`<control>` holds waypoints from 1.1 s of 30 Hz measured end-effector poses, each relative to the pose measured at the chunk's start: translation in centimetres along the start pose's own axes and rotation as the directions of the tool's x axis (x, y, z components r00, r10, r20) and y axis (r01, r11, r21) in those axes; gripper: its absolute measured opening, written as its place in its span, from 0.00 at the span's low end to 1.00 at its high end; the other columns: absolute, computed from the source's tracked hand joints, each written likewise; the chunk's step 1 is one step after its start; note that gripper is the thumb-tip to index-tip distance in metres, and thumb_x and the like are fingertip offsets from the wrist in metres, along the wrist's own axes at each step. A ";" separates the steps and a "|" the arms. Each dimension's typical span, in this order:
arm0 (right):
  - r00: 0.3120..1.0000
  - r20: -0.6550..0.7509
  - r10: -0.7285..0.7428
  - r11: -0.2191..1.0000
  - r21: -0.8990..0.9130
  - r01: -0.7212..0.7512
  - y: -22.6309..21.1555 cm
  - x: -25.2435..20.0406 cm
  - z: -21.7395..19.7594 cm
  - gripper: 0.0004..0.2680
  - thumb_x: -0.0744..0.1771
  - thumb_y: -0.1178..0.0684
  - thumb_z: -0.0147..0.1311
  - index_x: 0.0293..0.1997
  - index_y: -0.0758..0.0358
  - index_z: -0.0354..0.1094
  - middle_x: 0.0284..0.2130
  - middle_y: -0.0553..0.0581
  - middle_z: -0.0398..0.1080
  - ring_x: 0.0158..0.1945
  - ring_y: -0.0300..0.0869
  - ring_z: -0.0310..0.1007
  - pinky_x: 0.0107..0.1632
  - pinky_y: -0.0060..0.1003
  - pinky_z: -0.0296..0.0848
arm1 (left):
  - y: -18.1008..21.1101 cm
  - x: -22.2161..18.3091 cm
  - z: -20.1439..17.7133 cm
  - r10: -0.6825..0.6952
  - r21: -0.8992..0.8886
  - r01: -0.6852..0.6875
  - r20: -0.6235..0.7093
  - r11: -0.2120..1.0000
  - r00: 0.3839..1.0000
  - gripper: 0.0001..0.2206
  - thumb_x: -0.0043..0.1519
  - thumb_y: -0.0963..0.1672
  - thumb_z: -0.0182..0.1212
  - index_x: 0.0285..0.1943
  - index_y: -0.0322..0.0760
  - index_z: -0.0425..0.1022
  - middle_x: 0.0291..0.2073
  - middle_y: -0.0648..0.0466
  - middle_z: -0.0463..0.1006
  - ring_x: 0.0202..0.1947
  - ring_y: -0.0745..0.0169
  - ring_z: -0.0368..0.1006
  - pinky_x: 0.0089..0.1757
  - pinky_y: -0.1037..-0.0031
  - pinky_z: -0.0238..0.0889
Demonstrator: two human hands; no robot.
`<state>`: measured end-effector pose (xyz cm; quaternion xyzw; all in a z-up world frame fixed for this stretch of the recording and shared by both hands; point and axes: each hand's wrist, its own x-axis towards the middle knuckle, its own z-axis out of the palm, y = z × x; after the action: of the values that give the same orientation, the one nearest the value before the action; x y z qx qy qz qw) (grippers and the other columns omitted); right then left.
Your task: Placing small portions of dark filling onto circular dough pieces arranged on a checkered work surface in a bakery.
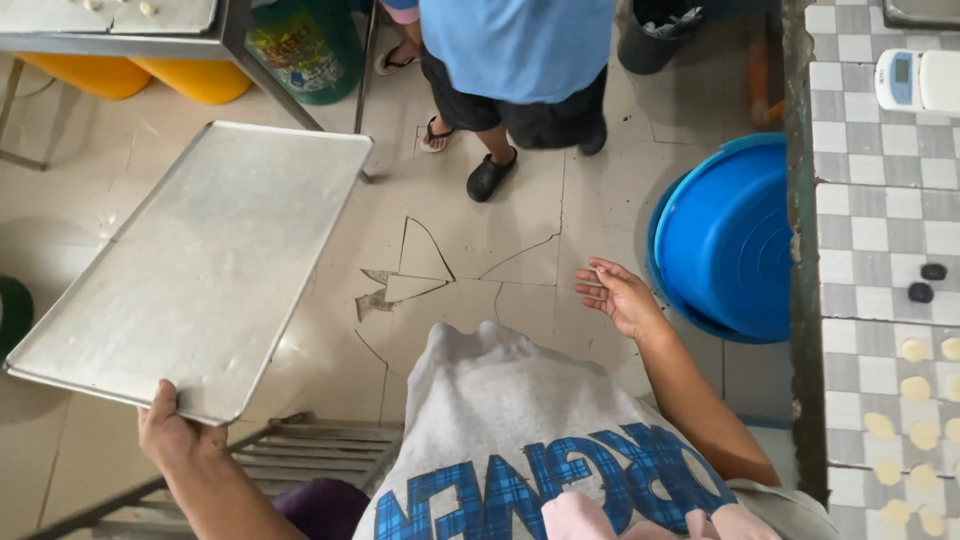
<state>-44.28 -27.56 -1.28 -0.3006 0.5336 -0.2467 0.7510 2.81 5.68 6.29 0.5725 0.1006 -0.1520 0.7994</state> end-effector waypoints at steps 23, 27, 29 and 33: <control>0.988 0.116 0.099 0.995 -0.041 -0.095 2.3 1.6 -17.7 0.08 0.67 0.52 0.45 0.50 0.53 0.61 0.43 0.60 0.71 0.42 0.48 0.74 0.41 0.39 0.73 | -17.2 -16.0 -1.7 -0.400 -0.125 0.380 -0.222 0.916 0.889 0.23 0.56 0.38 0.59 0.57 0.22 0.52 0.46 0.39 0.56 0.54 0.32 0.60 0.49 0.39 0.52; 0.985 0.141 0.097 0.995 -0.021 -0.095 2.3 1.3 -17.7 0.08 0.66 0.52 0.46 0.50 0.53 0.62 0.43 0.61 0.71 0.42 0.48 0.74 0.41 0.39 0.73 | -14.5 -18.8 3.0 -0.436 -0.272 0.400 -0.087 0.875 0.895 0.21 0.56 0.36 0.55 0.55 0.23 0.51 0.47 0.38 0.57 0.52 0.38 0.64 0.49 0.40 0.57; 0.985 0.138 0.104 0.995 -0.012 -0.103 2.1 0.6 -17.7 0.08 0.67 0.52 0.46 0.50 0.53 0.61 0.43 0.61 0.71 0.42 0.47 0.74 0.41 0.39 0.73 | -12.8 -19.5 5.5 -0.414 -0.288 0.382 -0.056 0.878 0.909 0.22 0.54 0.36 0.55 0.56 0.24 0.52 0.46 0.38 0.59 0.49 0.36 0.66 0.48 0.38 0.58; 0.984 0.119 0.129 0.990 0.032 -0.134 2.7 0.7 -17.8 0.08 0.66 0.52 0.47 0.50 0.53 0.61 0.43 0.60 0.71 0.43 0.48 0.73 0.42 0.39 0.72 | -10.9 -16.9 8.1 -0.333 -0.362 0.320 0.026 0.875 0.942 0.20 0.52 0.34 0.56 0.53 0.25 0.57 0.44 0.36 0.66 0.42 0.36 0.72 0.45 0.36 0.64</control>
<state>-60.78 -29.51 -8.14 -0.2637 0.5024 -0.1891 0.8015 -16.96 -3.06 4.90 0.3931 0.2365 -0.2530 0.8518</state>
